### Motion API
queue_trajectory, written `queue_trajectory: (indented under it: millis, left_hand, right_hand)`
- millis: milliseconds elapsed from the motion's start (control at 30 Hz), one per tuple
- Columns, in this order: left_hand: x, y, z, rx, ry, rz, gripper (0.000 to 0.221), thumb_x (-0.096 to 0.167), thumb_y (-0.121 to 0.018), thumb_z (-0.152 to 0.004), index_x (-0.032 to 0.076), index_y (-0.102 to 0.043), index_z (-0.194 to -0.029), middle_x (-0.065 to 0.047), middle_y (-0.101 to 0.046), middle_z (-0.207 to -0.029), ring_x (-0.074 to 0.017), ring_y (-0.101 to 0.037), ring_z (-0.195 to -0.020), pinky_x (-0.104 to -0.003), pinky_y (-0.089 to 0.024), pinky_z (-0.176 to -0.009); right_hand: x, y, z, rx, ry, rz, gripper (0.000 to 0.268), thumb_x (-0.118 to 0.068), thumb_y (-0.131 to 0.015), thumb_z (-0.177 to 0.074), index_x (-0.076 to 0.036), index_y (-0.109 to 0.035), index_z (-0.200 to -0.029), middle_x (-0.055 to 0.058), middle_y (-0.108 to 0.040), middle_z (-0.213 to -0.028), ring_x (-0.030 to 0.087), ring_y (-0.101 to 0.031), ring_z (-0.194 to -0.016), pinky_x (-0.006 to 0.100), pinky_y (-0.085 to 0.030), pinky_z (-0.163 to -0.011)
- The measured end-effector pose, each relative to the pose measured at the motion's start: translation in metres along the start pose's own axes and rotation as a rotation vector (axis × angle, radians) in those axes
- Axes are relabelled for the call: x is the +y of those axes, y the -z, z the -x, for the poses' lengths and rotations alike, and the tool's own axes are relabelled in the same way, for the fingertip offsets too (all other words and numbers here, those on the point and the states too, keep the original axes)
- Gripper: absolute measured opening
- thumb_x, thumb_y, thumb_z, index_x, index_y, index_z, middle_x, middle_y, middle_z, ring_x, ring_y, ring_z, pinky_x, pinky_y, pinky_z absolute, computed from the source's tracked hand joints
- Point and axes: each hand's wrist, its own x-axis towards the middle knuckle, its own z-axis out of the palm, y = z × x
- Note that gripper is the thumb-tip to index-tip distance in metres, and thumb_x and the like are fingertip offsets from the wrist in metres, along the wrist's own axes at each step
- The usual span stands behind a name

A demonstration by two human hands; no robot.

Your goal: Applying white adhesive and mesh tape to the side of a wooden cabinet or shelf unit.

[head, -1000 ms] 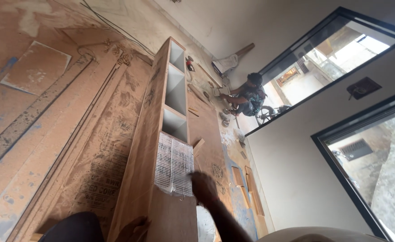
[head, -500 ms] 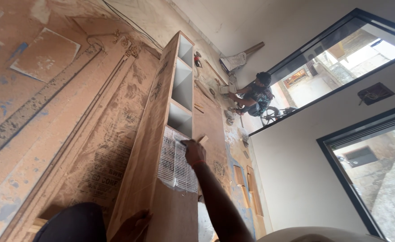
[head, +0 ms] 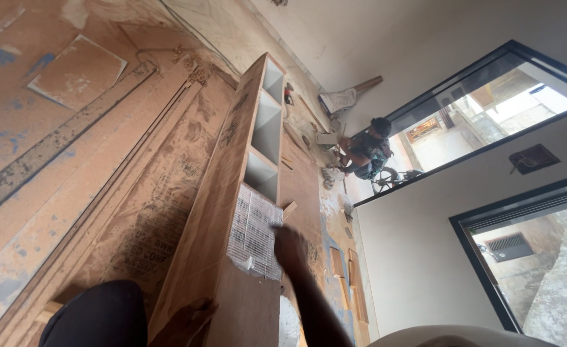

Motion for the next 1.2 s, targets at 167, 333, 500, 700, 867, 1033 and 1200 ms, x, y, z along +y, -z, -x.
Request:
queue_trajectory:
  millis: [167,333,500,700,867,1033,1200]
  left_hand:
    - [0.024,0.016,0.009,0.011,-0.035,0.045,0.070,0.061,-0.043,-0.105,0.016,-0.040,-0.158,-0.024,-0.040,-0.160,-0.0393,-0.040,-0.149,-0.055,-0.034,-0.121]
    - [0.070,0.046,0.010,-0.016,0.123,0.018,0.084,0.064,-0.064,-0.092,0.018,-0.038,-0.157,-0.018,-0.035,-0.160,-0.0361,-0.037,-0.148,-0.053,-0.034,-0.118]
    - [0.131,0.098,-0.002,-0.143,0.245,0.024,0.107,0.064,-0.088,-0.074,0.021,-0.037,-0.157,-0.012,-0.030,-0.165,-0.0317,-0.031,-0.149,-0.048,-0.034,-0.120]
    - [0.139,0.107,-0.004,-0.193,0.244,0.013,0.111,0.062,-0.089,-0.075,0.017,-0.032,-0.159,-0.011,-0.026,-0.165,-0.0322,-0.026,-0.150,-0.048,-0.032,-0.120]
    - [0.138,0.104,-0.002,-0.199,0.291,0.012,0.109,0.064,-0.087,-0.074,0.021,-0.033,-0.159,-0.008,-0.027,-0.166,-0.0295,-0.027,-0.151,-0.047,-0.033,-0.121]
    - [0.115,0.081,0.005,-0.066,0.212,0.030,0.111,0.064,-0.090,-0.072,0.019,-0.036,-0.158,-0.012,-0.029,-0.164,-0.0306,-0.031,-0.148,-0.050,-0.039,-0.117]
    - [0.112,0.075,0.008,-0.005,0.153,-0.027,0.112,0.059,-0.094,-0.070,0.017,-0.036,-0.156,-0.013,-0.030,-0.164,-0.0342,-0.030,-0.150,-0.053,-0.036,-0.115]
  right_hand:
    - [0.020,-0.036,-0.095,0.111,-0.035,-0.032,0.029,-0.011,-0.061,-0.091,-0.018,-0.076,-0.114,0.012,-0.074,-0.117,0.035,-0.070,-0.107,0.047,-0.055,-0.091]
    - [-0.001,-0.042,-0.107,0.054,-0.135,-0.083,0.033,-0.008,-0.062,-0.088,-0.022,-0.079,-0.114,0.009,-0.075,-0.117,0.034,-0.069,-0.108,0.047,-0.054,-0.093]
    - [-0.029,-0.020,-0.029,0.002,-0.045,-0.143,0.039,-0.002,-0.052,-0.091,-0.019,-0.079,-0.113,0.008,-0.075,-0.120,0.032,-0.071,-0.107,0.044,-0.056,-0.092]
    - [-0.081,0.019,0.078,0.013,-0.003,-0.124,0.037,-0.003,-0.050,-0.096,-0.016,-0.077,-0.117,0.008,-0.077,-0.117,0.030,-0.071,-0.107,0.043,-0.053,-0.094]
    - [-0.041,0.006,0.084,0.039,0.099,-0.111,0.033,-0.006,-0.052,-0.093,-0.014,-0.075,-0.115,0.008,-0.078,-0.115,0.030,-0.070,-0.108,0.044,-0.051,-0.096]
    - [0.030,-0.027,-0.013,0.065,-0.079,-0.009,0.030,-0.014,-0.060,-0.093,-0.017,-0.074,-0.119,0.013,-0.074,-0.118,0.036,-0.067,-0.108,0.050,-0.051,-0.094]
    - [0.048,-0.044,-0.078,0.064,-0.215,-0.038,0.037,-0.008,-0.057,-0.090,-0.025,-0.078,-0.115,0.009,-0.074,-0.117,0.034,-0.069,-0.108,0.047,-0.054,-0.094]
